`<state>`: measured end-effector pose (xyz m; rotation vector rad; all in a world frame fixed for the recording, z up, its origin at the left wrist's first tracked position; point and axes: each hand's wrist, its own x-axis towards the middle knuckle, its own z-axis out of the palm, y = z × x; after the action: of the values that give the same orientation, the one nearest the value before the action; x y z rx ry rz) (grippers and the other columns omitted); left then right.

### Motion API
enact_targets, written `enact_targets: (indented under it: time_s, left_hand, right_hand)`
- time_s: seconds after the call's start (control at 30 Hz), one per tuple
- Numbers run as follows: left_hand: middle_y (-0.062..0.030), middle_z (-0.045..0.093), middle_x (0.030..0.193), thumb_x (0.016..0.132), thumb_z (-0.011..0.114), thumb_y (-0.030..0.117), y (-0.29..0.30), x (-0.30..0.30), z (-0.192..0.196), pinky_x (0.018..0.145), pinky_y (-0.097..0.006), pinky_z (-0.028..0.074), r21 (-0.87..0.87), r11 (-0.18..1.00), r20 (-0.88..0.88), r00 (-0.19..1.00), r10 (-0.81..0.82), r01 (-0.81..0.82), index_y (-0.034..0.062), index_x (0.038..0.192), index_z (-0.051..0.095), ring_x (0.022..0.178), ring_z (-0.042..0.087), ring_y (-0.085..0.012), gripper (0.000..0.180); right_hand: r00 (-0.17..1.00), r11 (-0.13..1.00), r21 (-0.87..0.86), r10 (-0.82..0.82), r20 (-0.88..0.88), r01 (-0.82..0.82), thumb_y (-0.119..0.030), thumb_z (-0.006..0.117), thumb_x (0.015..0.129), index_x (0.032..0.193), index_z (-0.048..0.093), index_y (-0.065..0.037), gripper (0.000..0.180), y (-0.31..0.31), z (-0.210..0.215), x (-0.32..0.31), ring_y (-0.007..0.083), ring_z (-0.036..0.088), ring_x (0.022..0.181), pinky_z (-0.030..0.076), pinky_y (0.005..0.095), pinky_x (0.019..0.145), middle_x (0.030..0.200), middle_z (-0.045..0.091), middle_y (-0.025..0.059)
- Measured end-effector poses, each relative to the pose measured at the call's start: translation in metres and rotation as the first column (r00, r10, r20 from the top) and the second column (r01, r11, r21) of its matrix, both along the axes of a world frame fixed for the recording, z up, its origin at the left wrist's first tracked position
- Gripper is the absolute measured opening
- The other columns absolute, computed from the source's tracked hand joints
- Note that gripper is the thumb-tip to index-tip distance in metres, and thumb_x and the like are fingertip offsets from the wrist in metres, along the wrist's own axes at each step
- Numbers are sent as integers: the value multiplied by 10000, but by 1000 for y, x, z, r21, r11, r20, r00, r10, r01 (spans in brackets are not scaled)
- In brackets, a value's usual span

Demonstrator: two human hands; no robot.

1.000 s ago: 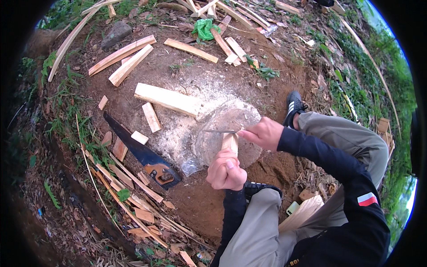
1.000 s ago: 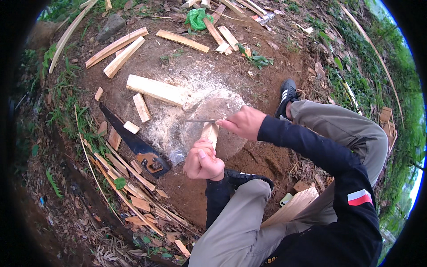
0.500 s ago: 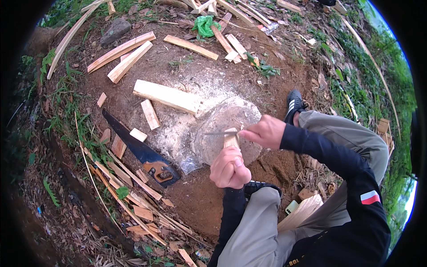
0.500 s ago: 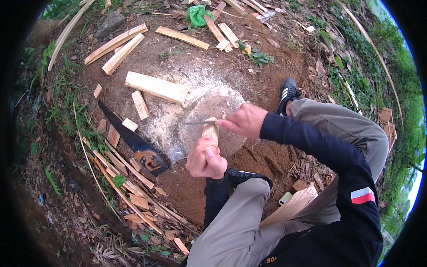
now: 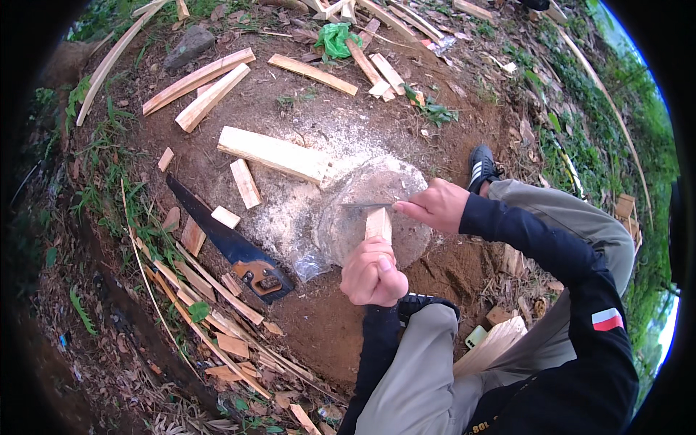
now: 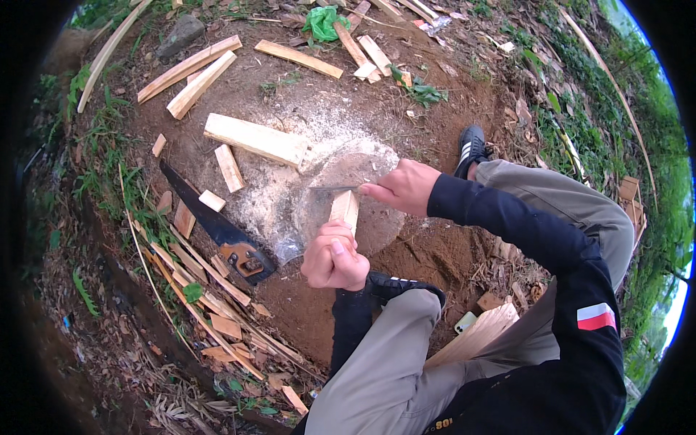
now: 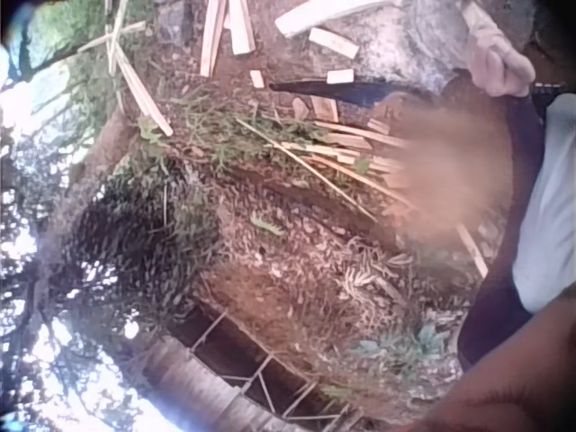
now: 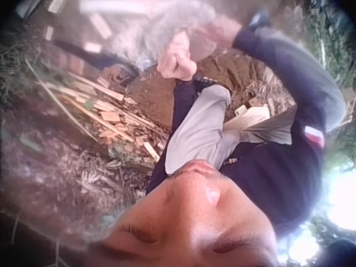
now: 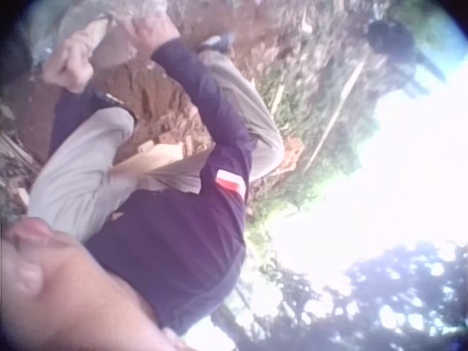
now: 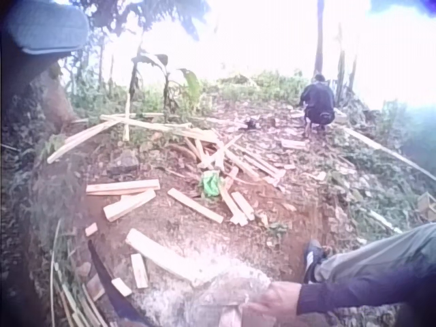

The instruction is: The person sits on the ground in a forest and carves a small rectangular piece of wood using a knife. They hold the wood in their left hand and use the knife in their right hand to shave off thin layers, creating wood shavings. The person occasionally rotates the wood to work on different sides.

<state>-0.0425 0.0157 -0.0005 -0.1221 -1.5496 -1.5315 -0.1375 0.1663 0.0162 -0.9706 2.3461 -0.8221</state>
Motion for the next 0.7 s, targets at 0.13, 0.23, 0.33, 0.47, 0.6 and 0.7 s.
enact_targets:
  time_s: [0.13, 0.23, 0.33, 0.47, 0.6, 0.7]
  left_hand:
    - [-113, 521, 534, 821, 498, -32, 0, 3, -2, 473, -381, 535, 22, 999, 12, 1000, 25, -26, -48, 532, 436, 468, 549, -225, 296]
    - [-113, 514, 527, 821, 497, -31, 3, -1, -2, 468, -380, 529, -12, 999, -20, 999, 47, -48, -47, 533, 432, 463, 543, -225, 296]
    - [-113, 511, 523, 821, 498, -31, 2, 0, 0, 466, -380, 524, 30, 998, -12, 998, 54, -53, -45, 533, 421, 457, 537, -225, 298]
    - [-116, 507, 521, 825, 495, -22, 3, 0, -2, 464, -378, 512, 36, 997, 2, 998, 62, -62, -44, 536, 408, 450, 527, -223, 302]
    - [-124, 504, 521, 846, 493, -7, 1, 4, -6, 472, -381, 503, 53, 997, 5, 999, 51, -51, -45, 550, 414, 455, 518, -219, 309]
    - [-122, 490, 516, 861, 491, 9, 1, 0, 1, 484, -375, 495, 126, 991, 53, 997, 48, -55, -40, 557, 419, 458, 504, -206, 316]
  right_hand:
    - [999, 991, -127, 48, 9, -47, -319, 546, 1022, 778, 651, -20, 401, -4, 5, 23, 364, 582, 502, 472, 453, 517, 563, 557, 179]
    - [1000, 984, -180, -12, 6, 13, -296, 558, 1017, 763, 637, -15, 387, -3, 1, 18, 356, 587, 507, 465, 451, 511, 564, 554, 177]
    - [999, 996, -88, 35, 20, -33, -284, 563, 1013, 727, 620, -10, 400, -7, 11, 21, 359, 575, 495, 455, 451, 503, 558, 549, 181]
    - [997, 995, -75, -68, -22, 67, -285, 574, 1008, 716, 622, -12, 403, -8, -7, 5, 366, 570, 493, 459, 446, 498, 534, 525, 187]
    - [999, 978, -205, -24, 38, 31, -313, 572, 1007, 732, 636, -11, 414, -17, 11, 27, 375, 581, 509, 464, 461, 513, 544, 540, 185]
    - [999, 984, -175, -40, -27, 34, -317, 573, 1007, 728, 631, -10, 419, -18, 3, 24, 388, 578, 515, 456, 470, 513, 551, 544, 182]
